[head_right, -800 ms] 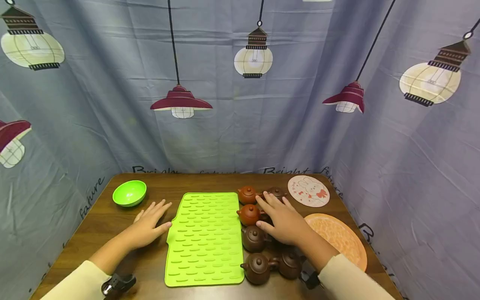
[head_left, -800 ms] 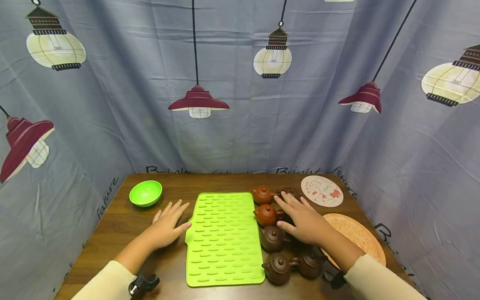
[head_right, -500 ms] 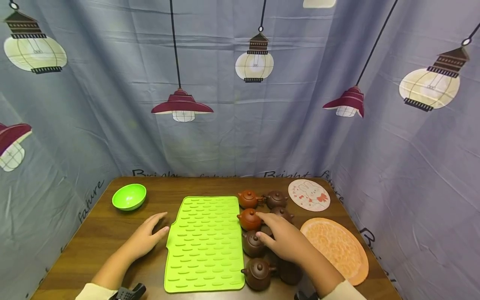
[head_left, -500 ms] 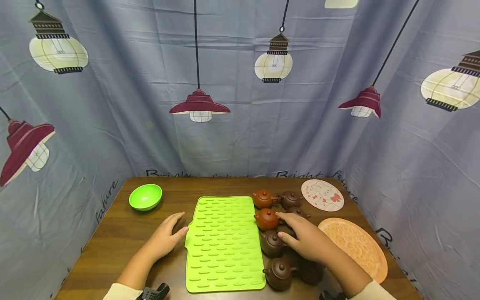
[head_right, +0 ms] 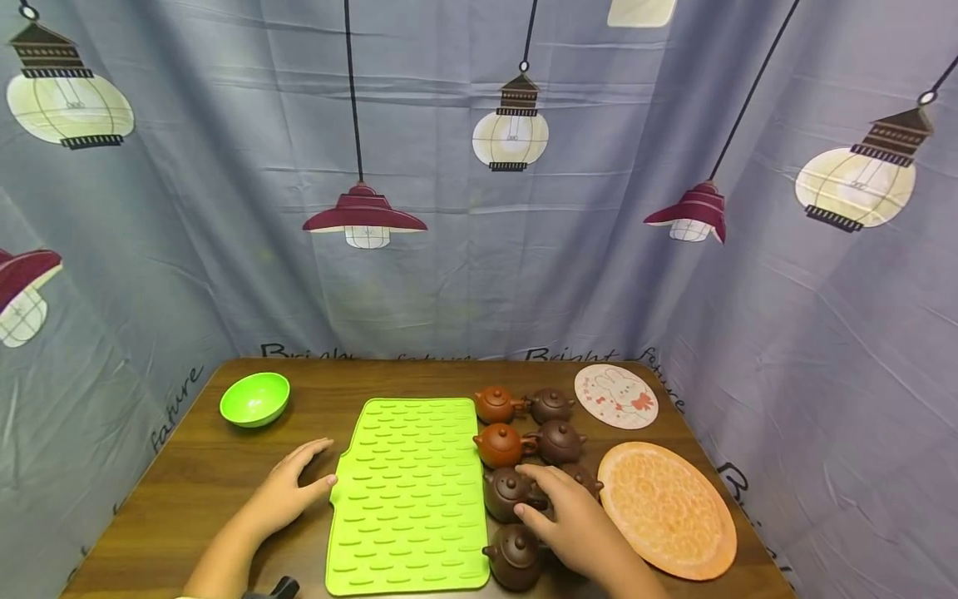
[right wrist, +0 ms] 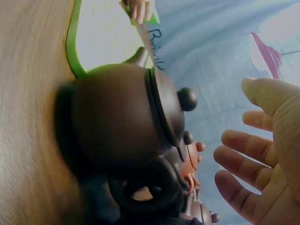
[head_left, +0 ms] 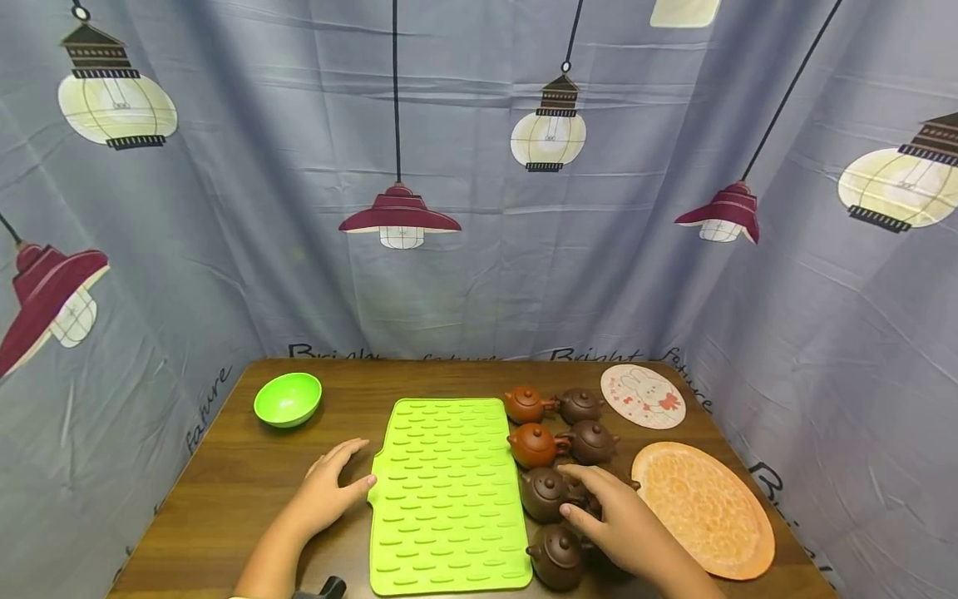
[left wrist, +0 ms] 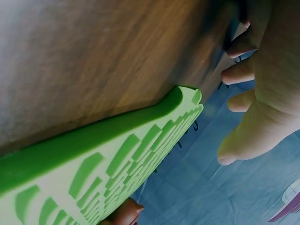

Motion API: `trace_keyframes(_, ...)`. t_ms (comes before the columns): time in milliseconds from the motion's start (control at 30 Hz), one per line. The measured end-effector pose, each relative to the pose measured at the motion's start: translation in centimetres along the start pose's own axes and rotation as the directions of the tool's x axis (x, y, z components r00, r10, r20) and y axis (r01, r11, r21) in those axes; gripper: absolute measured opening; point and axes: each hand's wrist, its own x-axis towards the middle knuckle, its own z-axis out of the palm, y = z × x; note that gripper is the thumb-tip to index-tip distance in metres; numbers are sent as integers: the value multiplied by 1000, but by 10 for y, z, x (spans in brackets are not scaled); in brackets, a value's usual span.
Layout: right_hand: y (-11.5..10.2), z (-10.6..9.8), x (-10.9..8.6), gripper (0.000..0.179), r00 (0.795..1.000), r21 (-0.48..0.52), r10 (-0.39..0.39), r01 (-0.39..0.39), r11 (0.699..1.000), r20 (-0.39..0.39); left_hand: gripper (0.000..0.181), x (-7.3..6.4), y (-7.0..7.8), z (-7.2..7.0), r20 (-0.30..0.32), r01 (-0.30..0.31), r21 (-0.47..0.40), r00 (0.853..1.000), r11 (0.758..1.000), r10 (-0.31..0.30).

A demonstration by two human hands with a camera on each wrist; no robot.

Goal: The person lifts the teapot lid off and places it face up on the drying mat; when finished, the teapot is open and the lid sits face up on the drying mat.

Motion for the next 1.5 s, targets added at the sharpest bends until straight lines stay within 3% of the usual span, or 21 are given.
trace_keyframes(167, 0, 7, -5, 49, 1000, 19, 15, -16, 1000, 16, 81, -5, 1, 7, 12, -59, 104, 998, 993, 58)
trace_keyframes(300, 0, 7, -9, 50, 997, 63, 40, -44, 997, 73, 85, -9, 0, 12, -3, -97, 208, 995, 973, 100)
trace_keyframes(400, 0, 8, -14, 55, 994, 38, 66, -69, 997, 93, 87, -8, -1, 14, -7, -111, 253, 993, 961, 117)
trace_keyframes(500, 3, 9, -17, 58, 991, 5, 67, -68, 998, 113, 88, -6, -2, 16, 5, -109, 268, 994, 957, 112)
trace_keyframes(600, 6, 12, -21, 56, 992, 19, 20, -22, 1000, 122, 91, -6, -1, 16, 20, -102, 280, 995, 955, 100)
trace_keyframes(867, 8, 20, -25, 34, 992, 35, -104, 101, 994, 76, 95, -7, -3, 17, 34, -91, 296, 996, 951, 85)
trace_keyframes(1267, 8, 24, -28, 16, 990, 39, -133, 131, 991, 50, 97, -4, -1, 14, 72, -117, 309, 992, 944, 100)
trace_keyframes(1500, 4, 24, -28, 15, 994, 19, -67, 66, 998, 82, 95, -5, -2, 13, 79, -136, 325, 990, 936, 116)
